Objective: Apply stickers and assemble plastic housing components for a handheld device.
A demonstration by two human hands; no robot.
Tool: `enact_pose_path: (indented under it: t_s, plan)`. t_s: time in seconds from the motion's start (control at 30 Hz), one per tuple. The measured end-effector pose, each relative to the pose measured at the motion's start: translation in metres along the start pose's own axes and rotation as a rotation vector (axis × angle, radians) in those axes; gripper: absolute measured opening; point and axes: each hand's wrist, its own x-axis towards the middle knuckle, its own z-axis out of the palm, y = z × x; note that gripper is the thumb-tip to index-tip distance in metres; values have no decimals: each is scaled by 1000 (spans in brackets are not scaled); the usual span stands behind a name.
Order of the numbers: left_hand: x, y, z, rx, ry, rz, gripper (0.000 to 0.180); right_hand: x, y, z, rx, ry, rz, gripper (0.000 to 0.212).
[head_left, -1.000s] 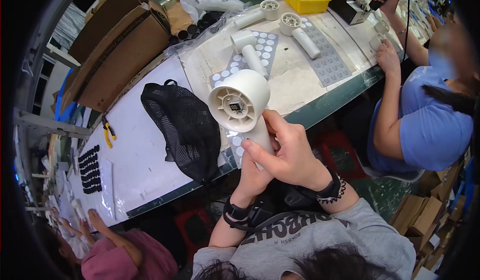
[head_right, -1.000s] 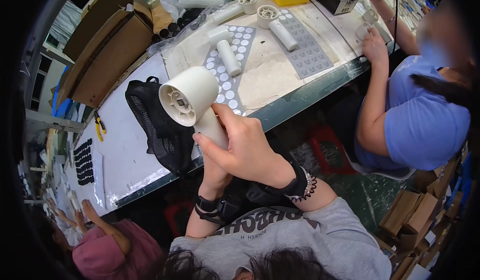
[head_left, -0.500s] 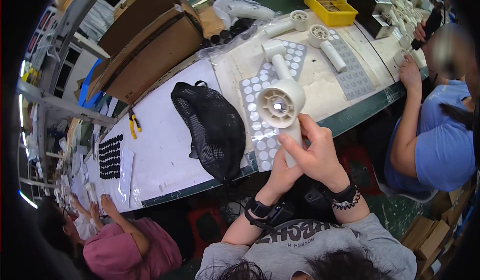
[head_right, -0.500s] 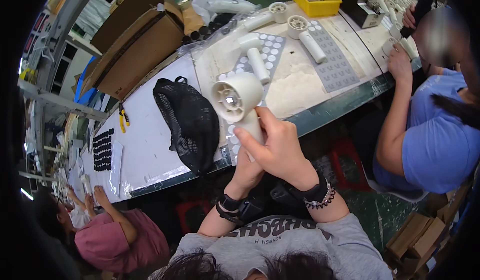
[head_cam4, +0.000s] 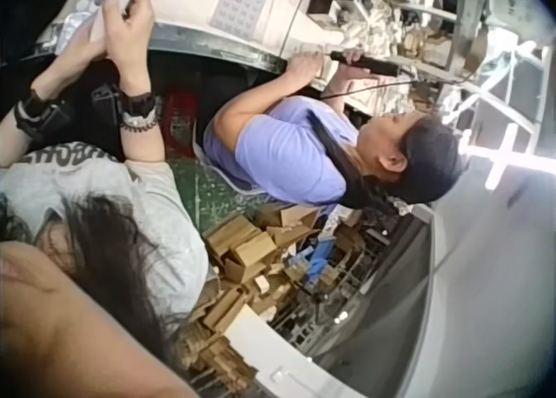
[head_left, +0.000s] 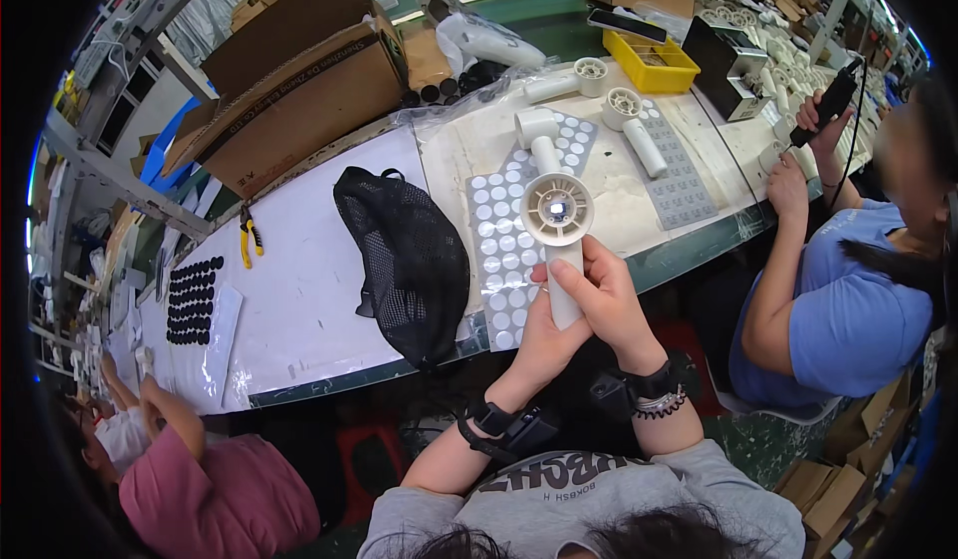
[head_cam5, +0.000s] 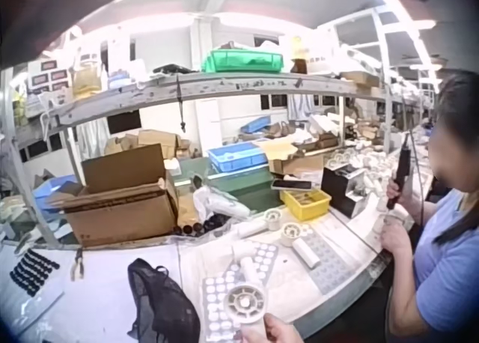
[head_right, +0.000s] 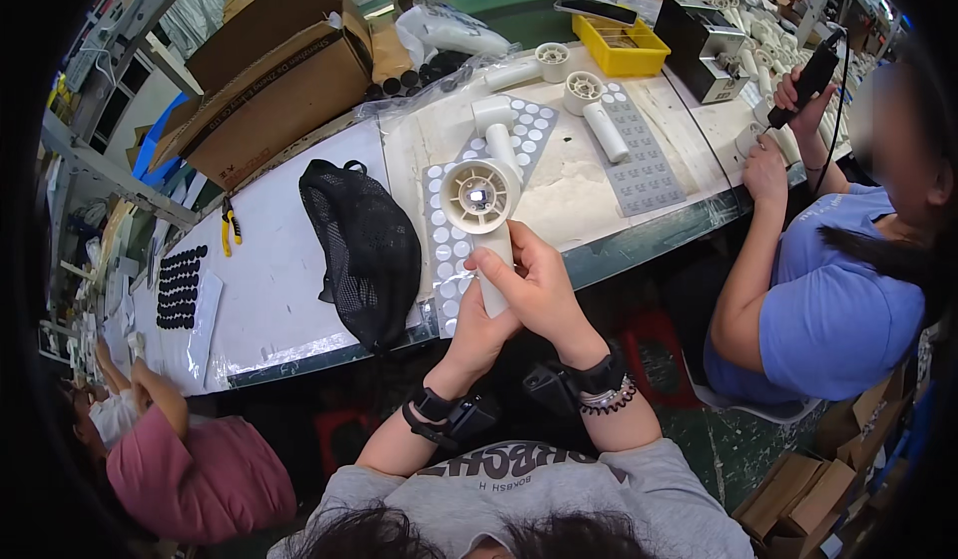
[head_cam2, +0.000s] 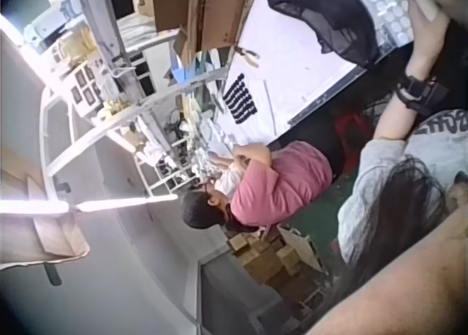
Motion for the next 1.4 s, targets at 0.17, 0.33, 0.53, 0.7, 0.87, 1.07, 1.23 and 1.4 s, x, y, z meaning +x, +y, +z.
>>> enact_pose_path:
  t_s: [0.17, 0.33, 0.53, 0.7, 0.87, 1.07, 1.23, 1.4]
  plan:
    - [-2, 2, 0, -17, 17, -36, 38, -2, 1, 1, 37, -23, 8, 37]
    - [-7, 2, 0, -43, 9, -58, 38, -8, 4, 3, 46, -23, 10, 33]
    - [-9, 11, -5, 1, -63, -160, 38, -10, 11, -2, 51, -59, 41, 35]
    - [-14, 50, -26, 670, -232, -43, 49, 3, 8, -18, 408, 78, 183, 35]
    - [-8, 72, -36, 1222, -212, 833, 63, -14, 21, -15, 487, 12, 270, 34]
    - [-37, 48, -38, 1165, -526, 882, 40, -68, 43, 27, 598, -89, 465, 39]
    - [-53, 46, -50, 1204, -516, 980, 41, -92, 46, 24, 500, -359, 563, 39]
    - [-44, 39, -68, 547, -209, 757, 31, -48, 4, 0, -631, -682, 141, 23]
